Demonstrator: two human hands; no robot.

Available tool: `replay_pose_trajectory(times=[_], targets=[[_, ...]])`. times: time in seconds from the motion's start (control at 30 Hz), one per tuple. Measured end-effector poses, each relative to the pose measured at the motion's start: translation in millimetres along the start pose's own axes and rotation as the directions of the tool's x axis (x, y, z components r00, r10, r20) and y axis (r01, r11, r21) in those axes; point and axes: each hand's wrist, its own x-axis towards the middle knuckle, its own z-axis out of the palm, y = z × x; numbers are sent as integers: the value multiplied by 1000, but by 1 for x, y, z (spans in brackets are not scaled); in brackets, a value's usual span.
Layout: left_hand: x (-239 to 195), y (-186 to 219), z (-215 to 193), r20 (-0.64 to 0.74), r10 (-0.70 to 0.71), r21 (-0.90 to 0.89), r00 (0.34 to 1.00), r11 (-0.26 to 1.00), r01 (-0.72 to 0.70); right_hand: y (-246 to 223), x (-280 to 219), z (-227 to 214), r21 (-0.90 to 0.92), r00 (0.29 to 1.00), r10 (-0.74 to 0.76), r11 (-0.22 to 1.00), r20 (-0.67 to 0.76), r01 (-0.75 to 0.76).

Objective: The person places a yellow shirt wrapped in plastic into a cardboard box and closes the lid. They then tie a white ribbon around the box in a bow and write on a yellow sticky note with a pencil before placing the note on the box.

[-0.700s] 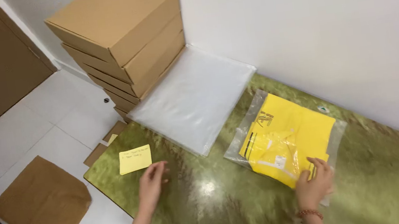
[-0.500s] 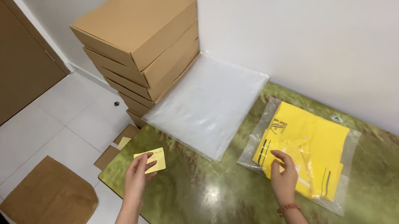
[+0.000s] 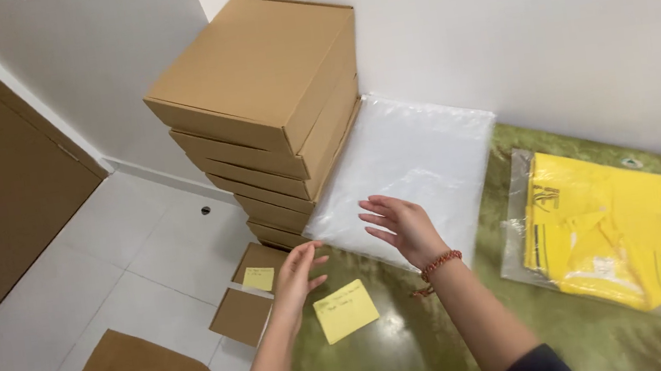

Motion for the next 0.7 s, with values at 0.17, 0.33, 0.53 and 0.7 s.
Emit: replay_pose_trajectory(times=[0.17, 0.33, 0.53, 0.7], targets=[[24, 25, -32, 55, -16, -44, 998, 999, 19, 0, 46, 74, 222, 985, 107, 966, 137, -136], [35, 55, -51, 90, -60, -57, 994, 996, 65, -2, 86, 113, 309, 986, 96, 942, 134, -133], [60, 55, -70, 89, -41, -61, 995, 997, 47, 5, 117, 120, 380, 993, 85, 918, 81, -110], [81, 54, -72, 98, -13, -123, 995, 992, 25, -3, 128, 125, 497, 986, 154, 851, 71, -169]])
